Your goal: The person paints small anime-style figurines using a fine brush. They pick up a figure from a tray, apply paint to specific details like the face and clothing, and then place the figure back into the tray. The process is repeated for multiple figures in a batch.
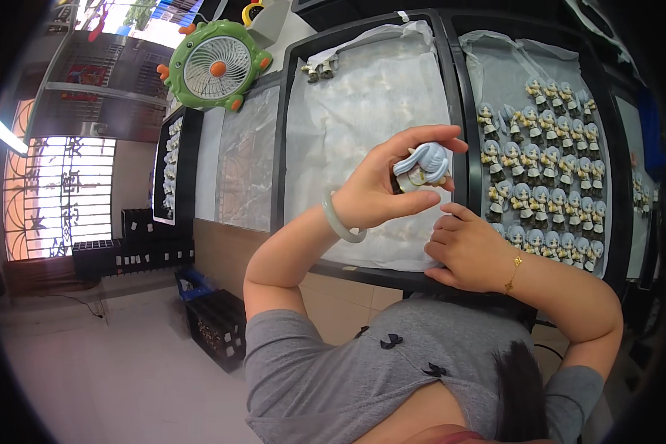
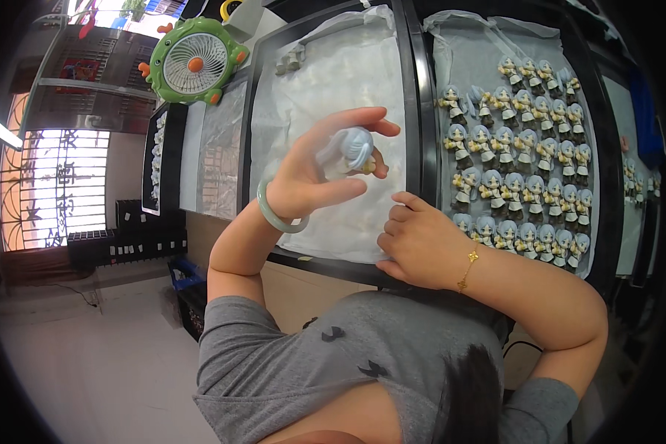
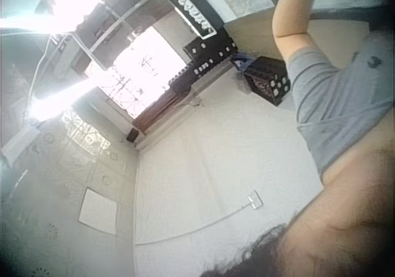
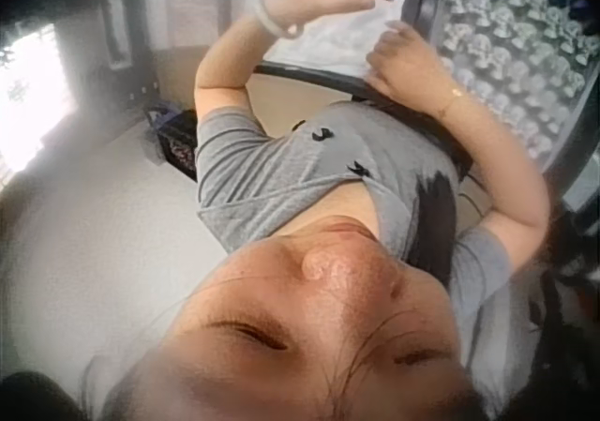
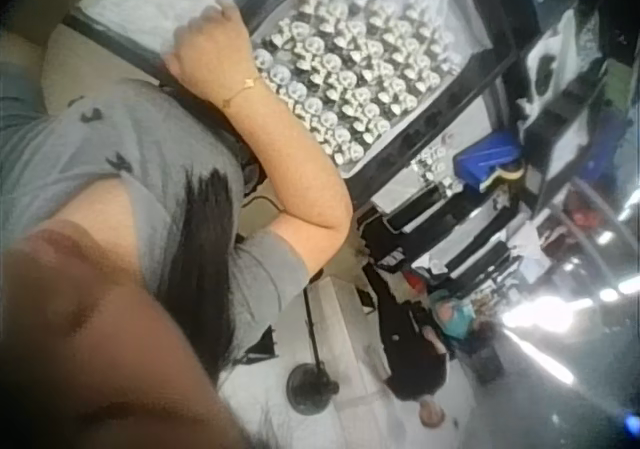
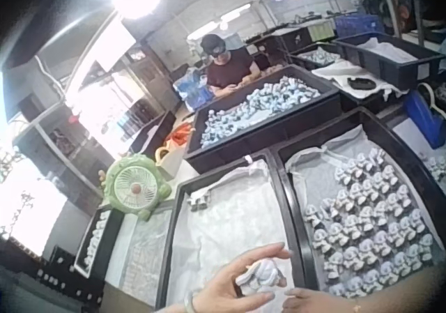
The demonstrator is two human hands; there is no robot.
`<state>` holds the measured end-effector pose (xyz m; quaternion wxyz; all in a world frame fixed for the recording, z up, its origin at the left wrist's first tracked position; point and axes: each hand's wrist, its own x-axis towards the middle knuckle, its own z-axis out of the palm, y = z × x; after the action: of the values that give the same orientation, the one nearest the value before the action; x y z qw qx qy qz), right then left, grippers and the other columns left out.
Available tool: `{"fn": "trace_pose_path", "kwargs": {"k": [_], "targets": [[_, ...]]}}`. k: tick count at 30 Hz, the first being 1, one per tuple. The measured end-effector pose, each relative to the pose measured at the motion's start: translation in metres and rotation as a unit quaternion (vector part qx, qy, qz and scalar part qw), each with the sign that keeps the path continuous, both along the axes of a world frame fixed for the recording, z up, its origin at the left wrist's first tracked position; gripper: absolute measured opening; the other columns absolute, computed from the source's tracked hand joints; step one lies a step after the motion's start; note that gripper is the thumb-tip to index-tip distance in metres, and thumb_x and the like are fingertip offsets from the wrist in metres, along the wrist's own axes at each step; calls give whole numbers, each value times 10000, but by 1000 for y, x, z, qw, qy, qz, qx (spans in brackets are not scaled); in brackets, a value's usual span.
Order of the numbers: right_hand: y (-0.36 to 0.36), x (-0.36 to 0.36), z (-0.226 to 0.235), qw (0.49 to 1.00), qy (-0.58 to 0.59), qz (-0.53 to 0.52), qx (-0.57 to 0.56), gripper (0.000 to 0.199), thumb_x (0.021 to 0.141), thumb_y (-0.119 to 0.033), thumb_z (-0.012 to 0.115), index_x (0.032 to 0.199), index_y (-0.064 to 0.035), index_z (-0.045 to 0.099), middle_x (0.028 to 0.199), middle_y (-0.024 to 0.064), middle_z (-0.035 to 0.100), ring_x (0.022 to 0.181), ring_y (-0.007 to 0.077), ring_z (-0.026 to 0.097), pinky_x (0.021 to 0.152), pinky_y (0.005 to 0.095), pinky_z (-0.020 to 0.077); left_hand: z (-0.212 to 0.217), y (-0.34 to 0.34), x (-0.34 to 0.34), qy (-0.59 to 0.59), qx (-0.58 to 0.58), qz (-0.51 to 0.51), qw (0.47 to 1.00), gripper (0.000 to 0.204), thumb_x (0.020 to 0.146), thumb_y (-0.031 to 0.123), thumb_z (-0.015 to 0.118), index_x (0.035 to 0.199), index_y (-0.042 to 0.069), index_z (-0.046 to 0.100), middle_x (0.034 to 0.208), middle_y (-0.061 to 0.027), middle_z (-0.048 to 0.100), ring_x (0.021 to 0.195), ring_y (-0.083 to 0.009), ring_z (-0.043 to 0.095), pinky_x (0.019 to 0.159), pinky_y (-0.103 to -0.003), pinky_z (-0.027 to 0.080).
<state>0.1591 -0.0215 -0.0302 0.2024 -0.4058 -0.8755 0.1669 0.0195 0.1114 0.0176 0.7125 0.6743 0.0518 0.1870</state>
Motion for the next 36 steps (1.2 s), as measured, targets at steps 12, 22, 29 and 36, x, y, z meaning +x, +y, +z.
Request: {"fn": "trace_pose_path", "kwargs": {"k": [12,22,29,36], "targets": [[2,-2,1,1000,-8,0,-15,248,721,-296,607,693,-53,564,710,67,571,841,215,523,987,386,299,7,-14,-5,19,67,28,997,891,602,-75,513,1379,138,132,1258,-110,338,1086,-157,406,845,-283,376],[1,0,2,999,45,-3,-30,226,702,-255,623,684,-48,535,716,71,553,834,224,511,979,398,310,23,-18,-5,50,158,62,984,687,613,-5,589,1210,108,270,1213,-106,411,1105,-176,396,799,-287,356],[2,-2,2,999,26,-5,-31,239,709,-272,617,692,-43,550,710,68,553,820,223,513,970,394,315,5,-15,-2,21,403,171,899,643,537,77,640,1133,74,398,1030,-100,452,909,-248,409,798,-326,343],[0,-2,-2,999,29,-16,-21,246,710,-283,616,684,-46,554,705,60,552,809,217,512,959,380,315,6,-7,-7,85,405,112,903,619,548,151,689,1109,74,440,1003,-90,446,913,-248,410,827,-337,345]]}}
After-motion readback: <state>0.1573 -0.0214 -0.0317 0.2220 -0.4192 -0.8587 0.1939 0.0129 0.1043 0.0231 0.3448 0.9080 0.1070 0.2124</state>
